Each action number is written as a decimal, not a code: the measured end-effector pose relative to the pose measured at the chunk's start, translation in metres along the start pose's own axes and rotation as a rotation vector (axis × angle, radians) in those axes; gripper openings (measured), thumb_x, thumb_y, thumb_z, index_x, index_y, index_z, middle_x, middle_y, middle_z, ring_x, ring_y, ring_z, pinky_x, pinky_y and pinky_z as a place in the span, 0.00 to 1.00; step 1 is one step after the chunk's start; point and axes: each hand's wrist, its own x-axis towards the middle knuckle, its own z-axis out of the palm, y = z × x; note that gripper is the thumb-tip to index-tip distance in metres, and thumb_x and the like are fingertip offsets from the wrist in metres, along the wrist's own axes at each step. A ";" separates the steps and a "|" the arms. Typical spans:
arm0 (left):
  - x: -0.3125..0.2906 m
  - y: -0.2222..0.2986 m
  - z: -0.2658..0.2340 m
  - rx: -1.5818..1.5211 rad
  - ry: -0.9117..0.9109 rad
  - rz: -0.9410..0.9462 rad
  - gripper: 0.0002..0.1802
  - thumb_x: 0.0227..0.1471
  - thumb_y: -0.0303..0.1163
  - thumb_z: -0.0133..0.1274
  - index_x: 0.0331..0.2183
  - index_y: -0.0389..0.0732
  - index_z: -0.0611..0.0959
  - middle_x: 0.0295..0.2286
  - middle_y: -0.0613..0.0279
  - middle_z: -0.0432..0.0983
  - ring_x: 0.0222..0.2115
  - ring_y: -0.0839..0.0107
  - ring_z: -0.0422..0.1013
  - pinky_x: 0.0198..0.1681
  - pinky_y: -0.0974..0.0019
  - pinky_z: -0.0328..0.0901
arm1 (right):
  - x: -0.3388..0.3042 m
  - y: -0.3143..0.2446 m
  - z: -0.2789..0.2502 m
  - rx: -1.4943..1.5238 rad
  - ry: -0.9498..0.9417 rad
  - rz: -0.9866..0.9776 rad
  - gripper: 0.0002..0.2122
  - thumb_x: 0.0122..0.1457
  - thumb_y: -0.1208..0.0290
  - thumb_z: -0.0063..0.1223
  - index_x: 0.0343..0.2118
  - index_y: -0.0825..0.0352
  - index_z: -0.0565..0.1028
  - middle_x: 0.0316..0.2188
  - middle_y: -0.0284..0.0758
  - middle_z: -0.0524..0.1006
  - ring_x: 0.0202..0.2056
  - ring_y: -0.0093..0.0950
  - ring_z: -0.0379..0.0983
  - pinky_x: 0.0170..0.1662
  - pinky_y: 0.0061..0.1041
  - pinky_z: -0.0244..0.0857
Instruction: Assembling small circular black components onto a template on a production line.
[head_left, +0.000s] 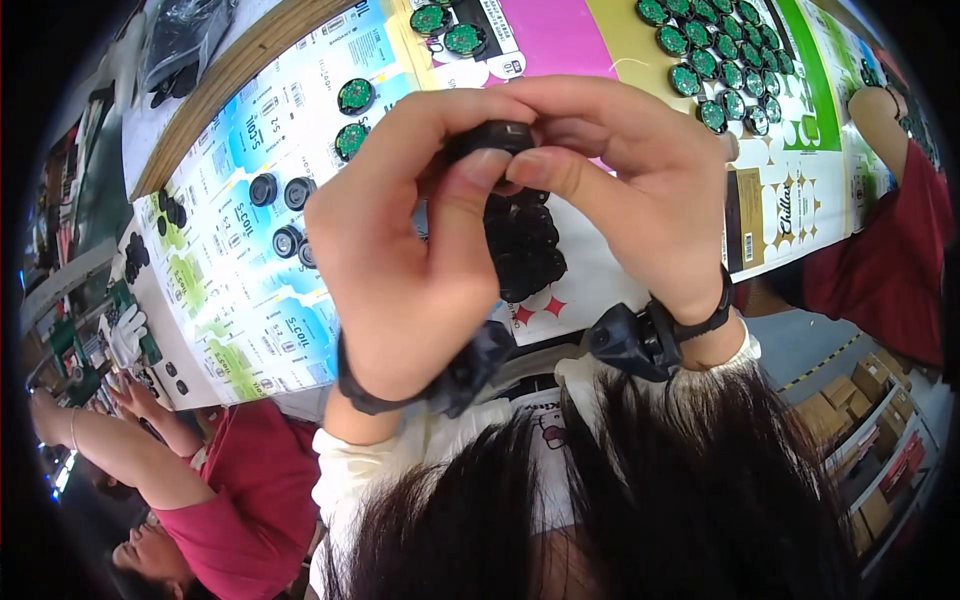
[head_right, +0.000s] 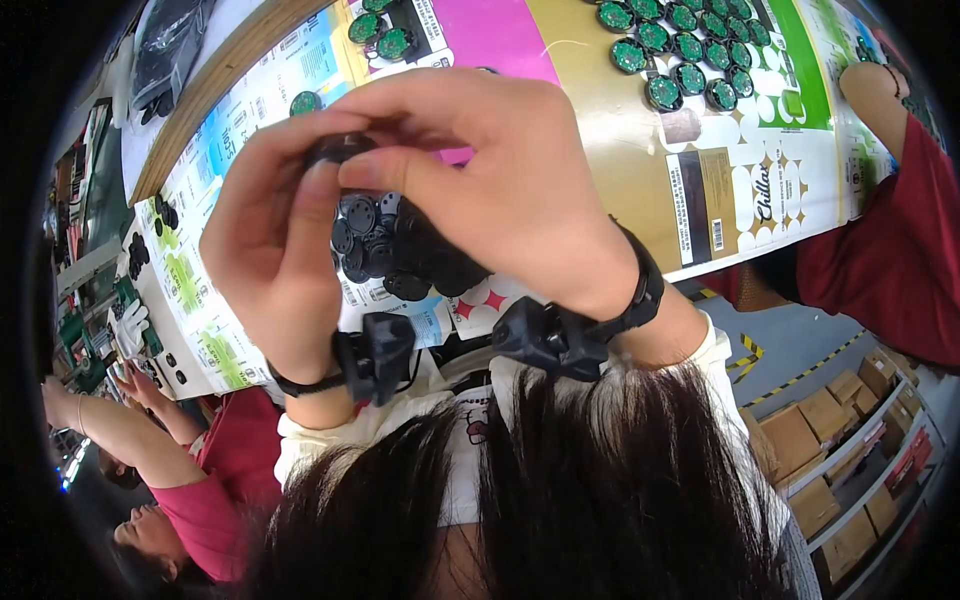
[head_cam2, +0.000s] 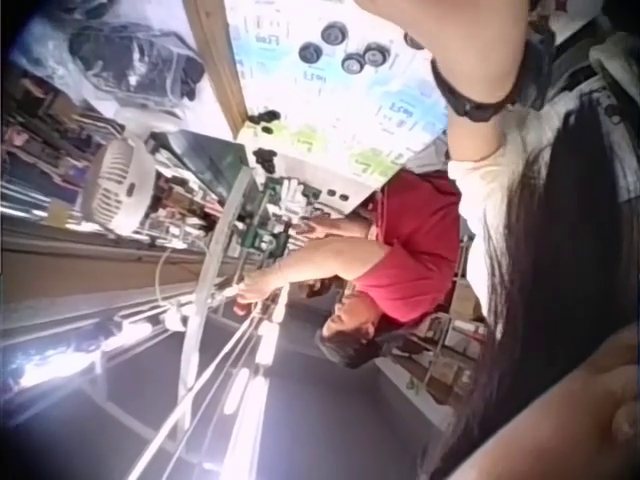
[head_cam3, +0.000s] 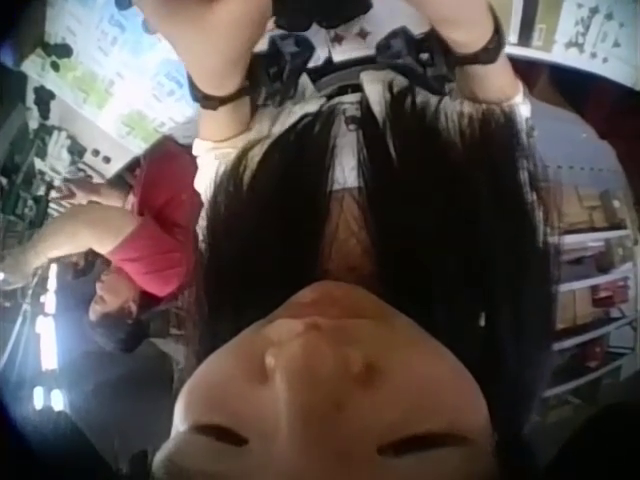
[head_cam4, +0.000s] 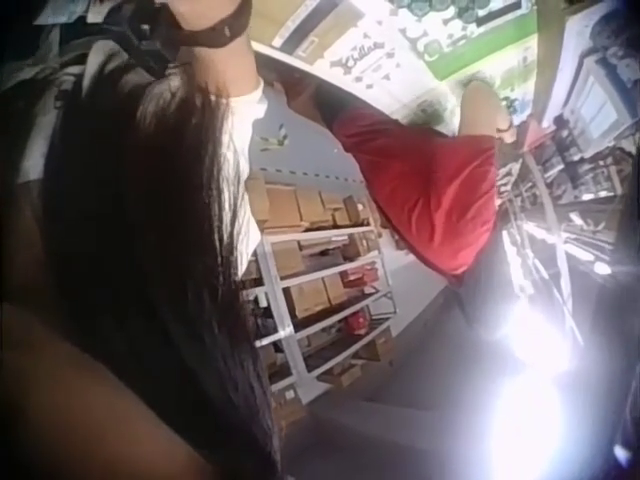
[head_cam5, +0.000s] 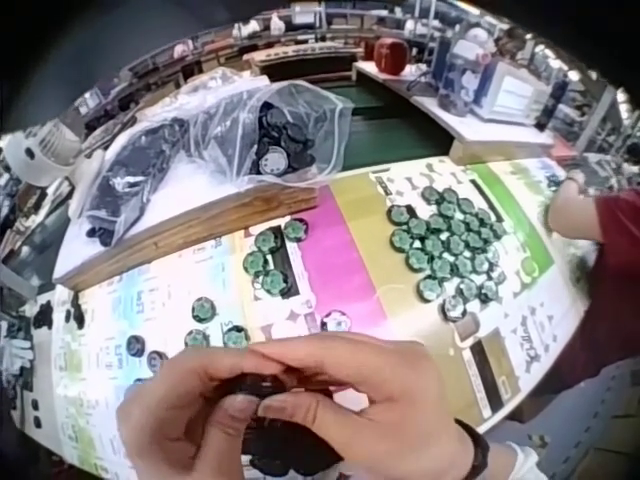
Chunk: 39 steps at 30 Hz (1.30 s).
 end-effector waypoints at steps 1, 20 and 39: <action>0.005 -0.005 -0.003 0.001 0.000 0.000 0.13 0.48 0.21 0.41 0.38 0.30 0.72 0.30 0.58 0.71 0.31 0.75 0.68 0.36 0.77 0.62 | 0.004 0.008 -0.004 -0.068 -0.017 -0.027 0.16 0.44 0.85 0.49 0.39 0.68 0.71 0.37 0.38 0.71 0.35 0.27 0.70 0.40 0.19 0.64; 0.086 -0.064 -0.061 0.931 -0.136 0.097 0.15 0.40 0.32 0.50 0.34 0.36 0.75 0.32 0.50 0.71 0.36 0.55 0.66 0.38 0.62 0.61 | 0.023 0.054 -0.035 -0.968 -0.617 -0.459 0.11 0.40 0.81 0.45 0.31 0.64 0.69 0.32 0.31 0.66 0.35 0.28 0.64 0.36 0.24 0.61; 0.059 -0.018 -0.014 0.094 -0.239 -0.346 0.09 0.44 0.24 0.48 0.33 0.40 0.76 0.19 0.69 0.69 0.19 0.82 0.63 0.22 0.78 0.59 | 0.013 0.007 -0.050 -0.362 -0.134 -0.128 0.12 0.47 0.84 0.45 0.36 0.66 0.71 0.26 0.35 0.70 0.23 0.26 0.66 0.27 0.19 0.61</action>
